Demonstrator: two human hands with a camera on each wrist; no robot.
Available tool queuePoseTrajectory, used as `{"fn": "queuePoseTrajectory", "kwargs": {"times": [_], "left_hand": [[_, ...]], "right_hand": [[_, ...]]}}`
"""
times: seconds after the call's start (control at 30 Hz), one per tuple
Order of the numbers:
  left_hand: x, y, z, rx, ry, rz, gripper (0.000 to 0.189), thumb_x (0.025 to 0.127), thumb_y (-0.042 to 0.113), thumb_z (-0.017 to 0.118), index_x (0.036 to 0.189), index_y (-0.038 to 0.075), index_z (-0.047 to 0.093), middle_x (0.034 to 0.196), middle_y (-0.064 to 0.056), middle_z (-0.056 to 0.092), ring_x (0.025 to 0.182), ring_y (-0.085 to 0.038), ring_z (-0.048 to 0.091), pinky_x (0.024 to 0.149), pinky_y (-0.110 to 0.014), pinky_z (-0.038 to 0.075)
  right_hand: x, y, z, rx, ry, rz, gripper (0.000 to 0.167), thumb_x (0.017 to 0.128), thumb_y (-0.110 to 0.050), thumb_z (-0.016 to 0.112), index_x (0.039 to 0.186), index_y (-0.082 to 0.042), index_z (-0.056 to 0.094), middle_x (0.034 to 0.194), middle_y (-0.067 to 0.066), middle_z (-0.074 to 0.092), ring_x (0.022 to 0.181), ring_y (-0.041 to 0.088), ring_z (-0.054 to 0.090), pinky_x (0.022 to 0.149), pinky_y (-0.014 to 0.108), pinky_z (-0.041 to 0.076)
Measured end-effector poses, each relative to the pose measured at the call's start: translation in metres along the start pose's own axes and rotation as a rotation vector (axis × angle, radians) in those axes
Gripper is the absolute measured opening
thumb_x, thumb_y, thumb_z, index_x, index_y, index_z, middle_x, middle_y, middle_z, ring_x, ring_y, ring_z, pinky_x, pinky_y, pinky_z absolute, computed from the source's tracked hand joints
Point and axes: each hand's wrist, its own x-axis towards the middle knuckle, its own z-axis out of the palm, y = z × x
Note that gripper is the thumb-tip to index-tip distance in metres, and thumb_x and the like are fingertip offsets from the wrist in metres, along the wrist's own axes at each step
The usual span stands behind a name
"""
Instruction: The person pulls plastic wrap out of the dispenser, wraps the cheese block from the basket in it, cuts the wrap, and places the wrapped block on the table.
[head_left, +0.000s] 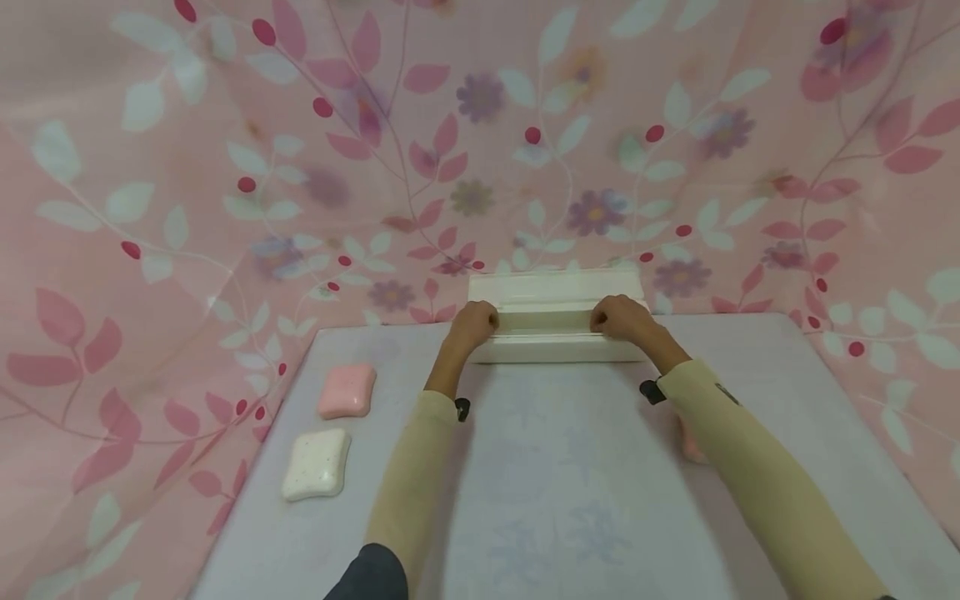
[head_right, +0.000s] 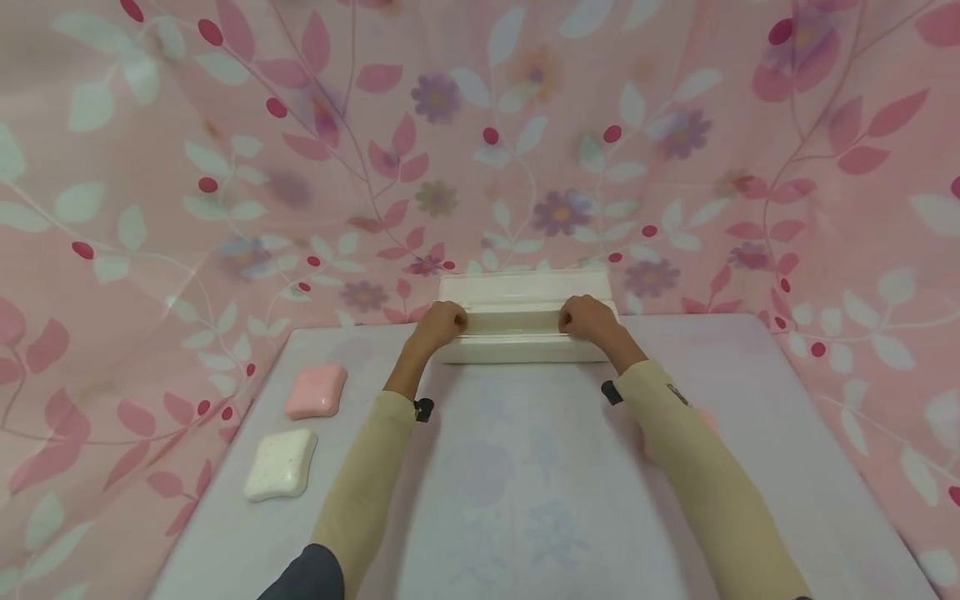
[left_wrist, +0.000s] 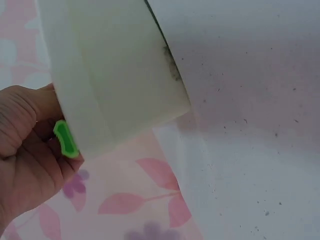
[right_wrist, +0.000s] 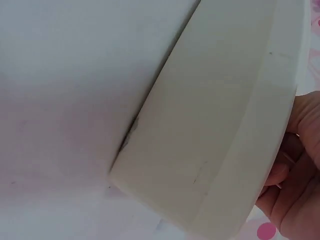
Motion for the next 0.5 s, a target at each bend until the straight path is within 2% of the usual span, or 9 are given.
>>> {"fn": "queuePoseTrajectory", "kwargs": {"times": [0.1,0.23,0.4,0.5], "left_hand": [[-0.004,-0.005,-0.005,-0.092,0.03,0.034,0.011,0.093,-0.002,0.063,0.094,0.0,0.073,0.099,-0.011,0.07,0.094,-0.025,0.063,0.085,-0.035,0.051],[-0.01,-0.006,-0.011,-0.191,0.068,0.072,0.01,0.095,-0.001,0.061,0.097,-0.003,0.071,0.1,-0.014,0.068,0.094,-0.026,0.06,0.087,-0.036,0.049],[-0.016,0.0,-0.02,-0.314,0.14,0.11,0.01,0.097,0.005,0.062,0.099,-0.002,0.068,0.099,-0.013,0.066,0.093,-0.026,0.059,0.085,-0.037,0.049],[-0.017,0.003,-0.026,-0.331,0.156,0.122,0.011,0.098,0.007,0.061,0.099,-0.002,0.067,0.098,-0.013,0.065,0.093,-0.026,0.058,0.084,-0.037,0.049]], "right_hand": [[-0.004,0.003,0.002,0.037,0.026,-0.035,0.015,0.098,-0.006,0.055,0.1,0.001,0.068,0.092,0.009,0.065,0.08,0.025,0.058,0.073,0.043,0.048],[-0.008,0.006,0.006,0.11,0.047,-0.03,0.017,0.103,-0.011,0.049,0.108,0.001,0.06,0.1,0.015,0.063,0.08,0.025,0.057,0.072,0.042,0.047],[-0.009,0.006,0.012,0.165,0.095,-0.026,0.024,0.1,-0.025,0.061,0.114,-0.007,0.066,0.105,0.009,0.066,0.081,0.022,0.06,0.071,0.041,0.049],[-0.007,0.003,0.015,0.131,0.112,-0.022,0.036,0.096,-0.037,0.065,0.12,-0.01,0.068,0.106,0.005,0.067,0.083,0.022,0.061,0.071,0.041,0.05]]}}
